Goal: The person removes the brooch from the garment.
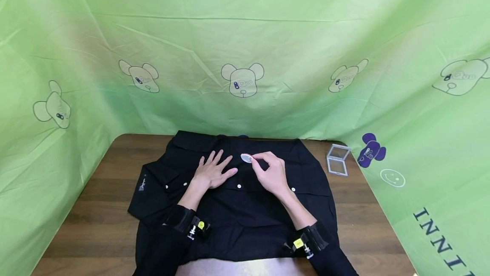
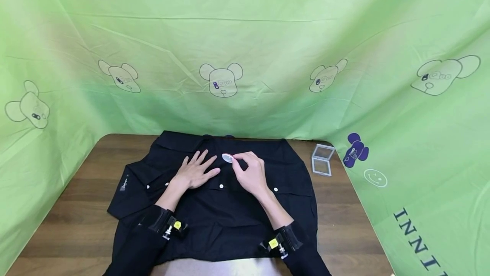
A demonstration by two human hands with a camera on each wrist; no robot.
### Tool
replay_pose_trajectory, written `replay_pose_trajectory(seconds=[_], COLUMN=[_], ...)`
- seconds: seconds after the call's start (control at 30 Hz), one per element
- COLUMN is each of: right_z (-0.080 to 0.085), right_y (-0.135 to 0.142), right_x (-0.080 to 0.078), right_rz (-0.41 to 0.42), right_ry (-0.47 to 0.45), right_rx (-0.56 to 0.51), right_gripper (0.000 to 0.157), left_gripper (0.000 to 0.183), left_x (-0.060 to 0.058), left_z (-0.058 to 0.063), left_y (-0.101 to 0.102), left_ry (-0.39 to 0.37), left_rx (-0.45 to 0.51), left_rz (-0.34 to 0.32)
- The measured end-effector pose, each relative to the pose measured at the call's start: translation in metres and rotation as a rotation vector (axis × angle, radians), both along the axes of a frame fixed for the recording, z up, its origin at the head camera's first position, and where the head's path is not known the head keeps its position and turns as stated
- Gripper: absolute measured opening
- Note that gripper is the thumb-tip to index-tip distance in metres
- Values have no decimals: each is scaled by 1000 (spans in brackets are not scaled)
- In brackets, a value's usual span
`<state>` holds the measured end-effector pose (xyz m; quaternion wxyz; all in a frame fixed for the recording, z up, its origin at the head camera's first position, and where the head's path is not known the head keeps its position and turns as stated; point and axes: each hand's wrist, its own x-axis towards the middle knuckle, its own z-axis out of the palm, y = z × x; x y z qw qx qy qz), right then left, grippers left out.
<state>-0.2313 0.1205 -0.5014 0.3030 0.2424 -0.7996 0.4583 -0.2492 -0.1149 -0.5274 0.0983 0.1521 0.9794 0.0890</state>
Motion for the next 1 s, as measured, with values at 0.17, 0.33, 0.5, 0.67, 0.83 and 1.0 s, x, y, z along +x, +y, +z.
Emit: replay_pose_trajectory(seconds=[0.17, 0.33, 0.5, 0.67, 0.83, 1.0], right_z=[-3, -4, 2, 6, 5, 4], right_y=[2, 5, 12, 20, 22, 24], right_x=[0, 1, 3, 4, 4, 4], right_rz=[-5, -21, -56, -71, -75, -81], right_ry=[13, 24, 20, 18, 39, 72], right_rx=[-13, -15, -21, -38, -48, -49], right_gripper=[8, 8, 7, 7, 7, 8], left_gripper=[79, 78, 74, 69, 72, 76], left_x=[-6, -7, -8, -8, -9, -8], left_z=[-3, -7, -12, -8, -13, -15], left_y=[4, 7, 16, 35, 49, 56], left_ry=[-13, 9, 140, 211, 152, 122], left_rx=[8, 12, 28, -8, -46, -62], left_rz=[17, 47, -7, -120, -163, -130])
